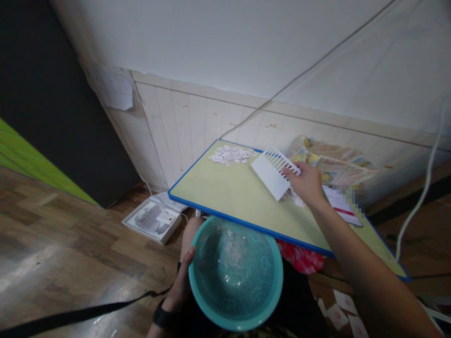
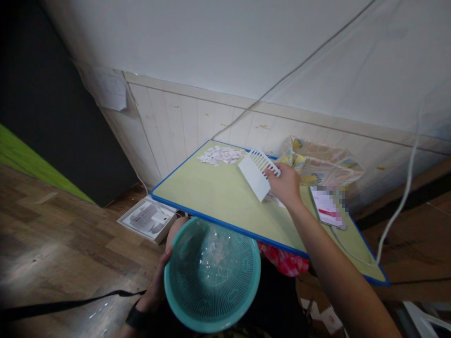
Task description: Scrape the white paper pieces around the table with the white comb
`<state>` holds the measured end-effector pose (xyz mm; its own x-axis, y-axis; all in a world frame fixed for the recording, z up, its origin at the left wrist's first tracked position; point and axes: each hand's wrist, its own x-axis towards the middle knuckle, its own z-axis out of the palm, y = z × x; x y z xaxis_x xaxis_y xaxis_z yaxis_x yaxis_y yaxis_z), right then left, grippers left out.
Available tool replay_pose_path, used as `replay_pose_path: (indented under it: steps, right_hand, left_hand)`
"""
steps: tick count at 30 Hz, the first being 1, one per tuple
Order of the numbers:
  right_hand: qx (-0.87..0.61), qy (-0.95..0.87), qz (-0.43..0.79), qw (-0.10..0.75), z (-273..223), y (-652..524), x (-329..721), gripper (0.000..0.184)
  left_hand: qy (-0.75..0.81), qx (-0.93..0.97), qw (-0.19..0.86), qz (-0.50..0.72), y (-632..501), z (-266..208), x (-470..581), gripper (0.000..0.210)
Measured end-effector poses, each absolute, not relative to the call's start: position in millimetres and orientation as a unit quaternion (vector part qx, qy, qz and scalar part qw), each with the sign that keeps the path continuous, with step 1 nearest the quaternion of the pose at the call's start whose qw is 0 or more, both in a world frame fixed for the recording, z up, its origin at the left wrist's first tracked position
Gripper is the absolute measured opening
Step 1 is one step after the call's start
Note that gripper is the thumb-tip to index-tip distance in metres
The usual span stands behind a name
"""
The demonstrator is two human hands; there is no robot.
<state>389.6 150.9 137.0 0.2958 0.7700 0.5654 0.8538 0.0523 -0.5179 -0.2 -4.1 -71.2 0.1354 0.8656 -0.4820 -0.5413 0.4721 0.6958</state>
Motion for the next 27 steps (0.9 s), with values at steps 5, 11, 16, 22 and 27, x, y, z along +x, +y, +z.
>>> replay_pose_path:
  steps: [5,11,16,22,27]
  right_hand:
    - [-0.675,-0.641,-0.082,0.357,146,179,353,0.035]
    - [-0.667,-0.671,-0.092,0.309,142,201,331,0.034]
    - [-0.665,-0.687,-0.09,0.28,141,210,322,0.033]
    - [-0.658,-0.702,-0.081,0.261,143,218,319,0.035]
    - [-0.651,-0.711,-0.072,0.258,143,227,319,0.037]
  left_hand:
    - [0.431,0.177,0.745,0.477,-3,-74,0,0.075]
    - [0.436,0.176,0.729,0.497,-3,-69,3,0.072]
    - [0.441,0.183,0.726,0.494,-1,-62,4,0.071]
    - [0.428,0.183,0.735,0.493,-2,-65,4,0.065]
    - [0.422,0.192,0.74,0.487,-3,-69,1,0.065]
